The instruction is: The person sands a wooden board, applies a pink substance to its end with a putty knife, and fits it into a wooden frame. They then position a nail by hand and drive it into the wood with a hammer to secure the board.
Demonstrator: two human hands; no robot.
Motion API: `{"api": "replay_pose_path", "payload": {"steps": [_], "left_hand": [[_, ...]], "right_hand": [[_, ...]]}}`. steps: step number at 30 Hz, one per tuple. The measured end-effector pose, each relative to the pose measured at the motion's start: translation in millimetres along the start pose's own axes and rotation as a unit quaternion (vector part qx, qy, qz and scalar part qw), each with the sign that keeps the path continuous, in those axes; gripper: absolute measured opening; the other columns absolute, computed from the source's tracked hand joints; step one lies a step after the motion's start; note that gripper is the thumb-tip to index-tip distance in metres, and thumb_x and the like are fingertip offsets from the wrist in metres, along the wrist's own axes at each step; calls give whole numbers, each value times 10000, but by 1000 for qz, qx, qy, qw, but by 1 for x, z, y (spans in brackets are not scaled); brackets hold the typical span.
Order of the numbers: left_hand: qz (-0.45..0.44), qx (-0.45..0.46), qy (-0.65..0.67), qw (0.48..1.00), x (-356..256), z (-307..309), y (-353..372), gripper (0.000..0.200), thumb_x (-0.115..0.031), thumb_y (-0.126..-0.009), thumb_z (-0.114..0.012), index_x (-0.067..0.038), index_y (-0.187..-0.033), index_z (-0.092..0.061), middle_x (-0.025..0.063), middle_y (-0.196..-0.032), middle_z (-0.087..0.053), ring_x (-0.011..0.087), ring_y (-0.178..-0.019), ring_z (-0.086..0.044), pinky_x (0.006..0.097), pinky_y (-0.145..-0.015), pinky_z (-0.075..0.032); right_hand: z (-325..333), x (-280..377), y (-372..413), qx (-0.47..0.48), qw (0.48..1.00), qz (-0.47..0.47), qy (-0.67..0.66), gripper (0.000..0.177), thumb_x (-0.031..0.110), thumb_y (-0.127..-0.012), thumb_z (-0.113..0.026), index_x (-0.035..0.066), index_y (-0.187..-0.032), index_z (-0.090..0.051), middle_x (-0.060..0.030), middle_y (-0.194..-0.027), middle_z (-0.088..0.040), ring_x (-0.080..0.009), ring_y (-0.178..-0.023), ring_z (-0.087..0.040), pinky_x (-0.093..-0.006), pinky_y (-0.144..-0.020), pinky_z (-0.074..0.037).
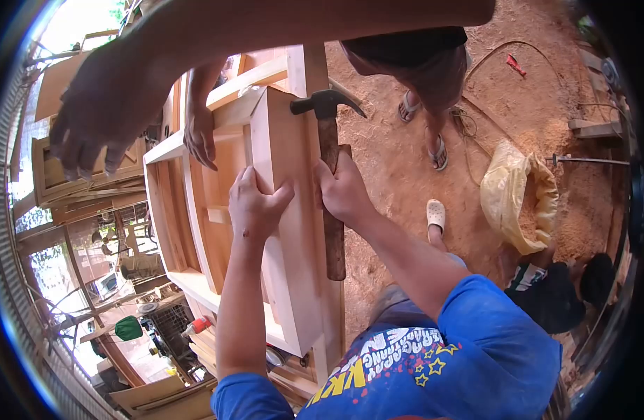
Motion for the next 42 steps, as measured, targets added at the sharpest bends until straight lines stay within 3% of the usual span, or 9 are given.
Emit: {"api": "replay_pose_path", "payload": {"steps": [11, 16, 22, 23, 29, 31, 35, 38, 42], "left_hand": [[31, -53, 92, 994, -5, -10, 1, 454, -319, -744, -780, 26, -743, -485, 179, -857, -569, 366, -840, -565, 470, -808, -468], [15, -67, 105, 992, -10, -8, 2, 445, -289, -738, -783, 29, -723, -472, 183, -811, -543, 364, -787, -540, 468, -782, -460], [16, -79, 94, 992, -6, -11, 0, 443, -274, -739, -783, 33, -718, -465, 180, -794, -533, 368, -767, -533, 474, -774, -458], [15, -82, 96, 992, -6, -12, 1, 448, -274, -739, -783, 34, -717, -460, 177, -790, -528, 366, -765, -529, 475, -770, -456], [14, -85, 96, 992, -8, -14, -3, 451, -280, -736, -783, 34, -714, -460, 178, -793, -529, 358, -770, -531, 473, -769, -456], [25, -73, 85, 993, -2, -12, 3, 451, -279, -736, -782, 33, -712, -459, 178, -794, -529, 356, -773, -533, 473, -768, -456], [23, -82, 86, 993, -8, -10, 1, 445, -273, -734, -772, 31, -705, -449, 172, -797, -526, 350, -776, -528, 471, -762, -451], [21, -82, 84, 993, -8, -10, 3, 438, -266, -733, -767, 28, -702, -445, 169, -805, -526, 347, -780, -525, 470, -764, -450], [24, -79, 86, 993, -7, -12, -1, 436, -258, -734, -772, 28, -703, -445, 168, -817, -529, 349, -786, -525, 473, -771, -450]], "right_hand": [[21, 57, 9, -131, 976, 111, -130, 233, 225, -1117, -523, 57, -966, -465, -7, -680, -518, -81, -502, -515, -251, -482, -461], [-5, 15, 5, 13, 998, -63, -19, 177, 194, -1081, -573, 23, -1109, -538, -15, -713, -561, -112, -513, -548, -305, -491, -506], [28, 57, 10, -46, 983, 37, -173, 207, 206, -1084, -563, 38, -983, -493, -22, -650, -529, -105, -489, -553, -280, -476, -494], [30, 67, 7, -137, 969, 85, -187, 415, 235, -1082, -557, 108, -701, -457, -16, -569, -507, -107, -464, -521, -283, -454, -438], [3, 3, -8, -16, 999, 29, 32, 221, 196, -1038, -620, 17, -1107, -511, -45, -737, -572, -130, -518, -571, -307, -473, -507], [13, 35, 7, 20, 994, -73, -81, 210, 196, -1036, -617, 20, -1067, -507, -31, -720, -554, -120, -519, -569, -303, -475, -508], [25, 58, 1, -125, 968, 38, -215, 239, 196, -1050, -596, 41, -895, -500, -5, -662, -523, -118, -502, -567, -309, -458, -503], [0, -14, -7, -67, 994, 57, 63, 218, 138, -1036, -554, 32, -846, -546, -20, -621, -537, -131, -488, -566, -304, -460, -491], [14, 46, 1, -1, 996, -60, -63, 209, 118, -1026, -552, 27, -839, -562, -26, -595, -527, -139, -482, -563, -309, -469, -489]]}}
Point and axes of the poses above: each hand's wrist, its own y-axis away from the middle knuckle, its own z-axis out of the back of the hand, x = y × z, the point moved 2 cm from there along -y, towards the middle knuckle
